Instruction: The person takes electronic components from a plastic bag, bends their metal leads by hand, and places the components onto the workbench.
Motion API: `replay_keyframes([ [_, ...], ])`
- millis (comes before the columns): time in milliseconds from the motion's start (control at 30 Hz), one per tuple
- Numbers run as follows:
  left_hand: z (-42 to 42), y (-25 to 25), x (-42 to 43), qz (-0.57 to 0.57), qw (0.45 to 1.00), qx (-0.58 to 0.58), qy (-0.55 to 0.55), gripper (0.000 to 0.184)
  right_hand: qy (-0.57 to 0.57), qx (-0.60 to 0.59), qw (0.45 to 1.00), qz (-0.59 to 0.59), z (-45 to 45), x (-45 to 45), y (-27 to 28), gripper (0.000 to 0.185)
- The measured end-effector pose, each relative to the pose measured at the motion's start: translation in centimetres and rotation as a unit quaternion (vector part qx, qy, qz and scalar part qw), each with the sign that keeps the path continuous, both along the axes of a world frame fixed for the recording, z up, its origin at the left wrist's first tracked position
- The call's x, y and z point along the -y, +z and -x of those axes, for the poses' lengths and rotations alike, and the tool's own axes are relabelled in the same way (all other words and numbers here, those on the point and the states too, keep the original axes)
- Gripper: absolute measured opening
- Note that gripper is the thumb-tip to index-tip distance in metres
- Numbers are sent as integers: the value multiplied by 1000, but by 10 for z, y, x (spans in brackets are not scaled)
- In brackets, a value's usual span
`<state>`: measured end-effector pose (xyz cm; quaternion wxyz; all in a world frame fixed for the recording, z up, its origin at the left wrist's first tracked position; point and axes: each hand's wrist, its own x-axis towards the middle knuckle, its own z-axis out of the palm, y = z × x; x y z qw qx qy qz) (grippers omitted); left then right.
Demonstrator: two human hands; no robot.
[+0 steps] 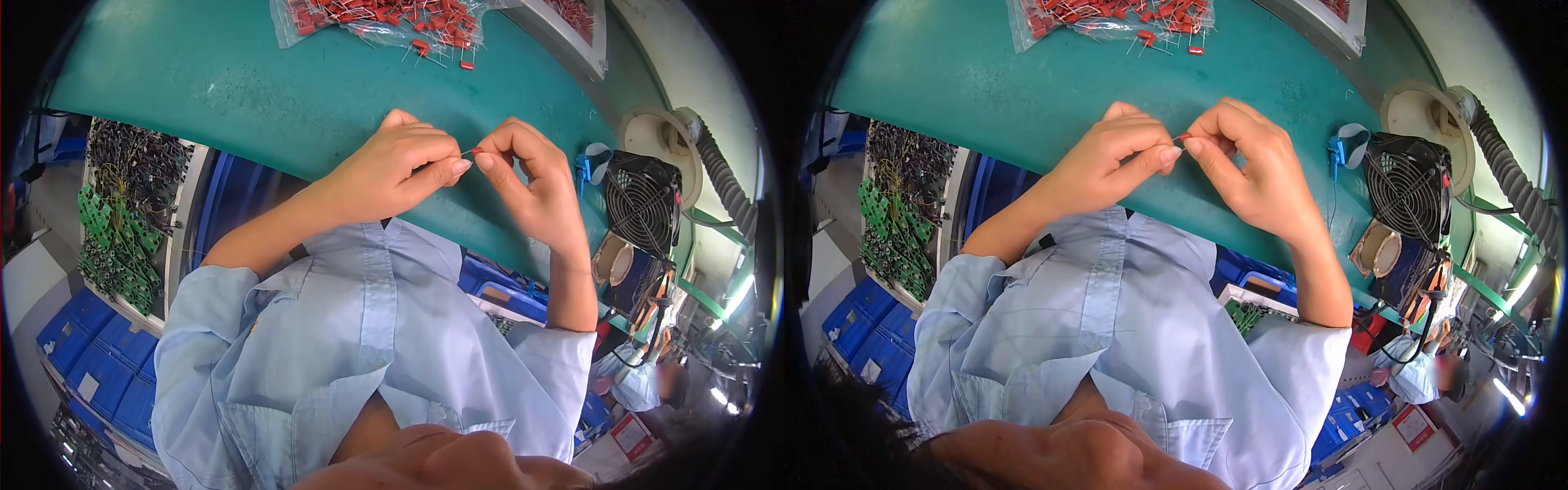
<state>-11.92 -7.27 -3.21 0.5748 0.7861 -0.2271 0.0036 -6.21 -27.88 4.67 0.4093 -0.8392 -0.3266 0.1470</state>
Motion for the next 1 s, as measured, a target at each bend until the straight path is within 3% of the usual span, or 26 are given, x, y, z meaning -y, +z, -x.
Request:
replay_keyframes([
  [400, -1, -9, -21, -79, 983, 80, 146, 23, -42, -108, 983, 144, -28, 24, -13, 19],
  [600, -1, -10, -23, -76, 983, 76, 149, 21, 29, -18, 987, 155, -33, 24, -21, 19],
  [900, -1, -11, -24, -71, 984, 75, 146, 21, 70, -106, 969, 211, -48, 20, -11, 18],
  [1000, 0, -11, -24, -69, 985, 73, 143, 21, 95, -86, 961, 245, -51, 13, -9, 19],
])
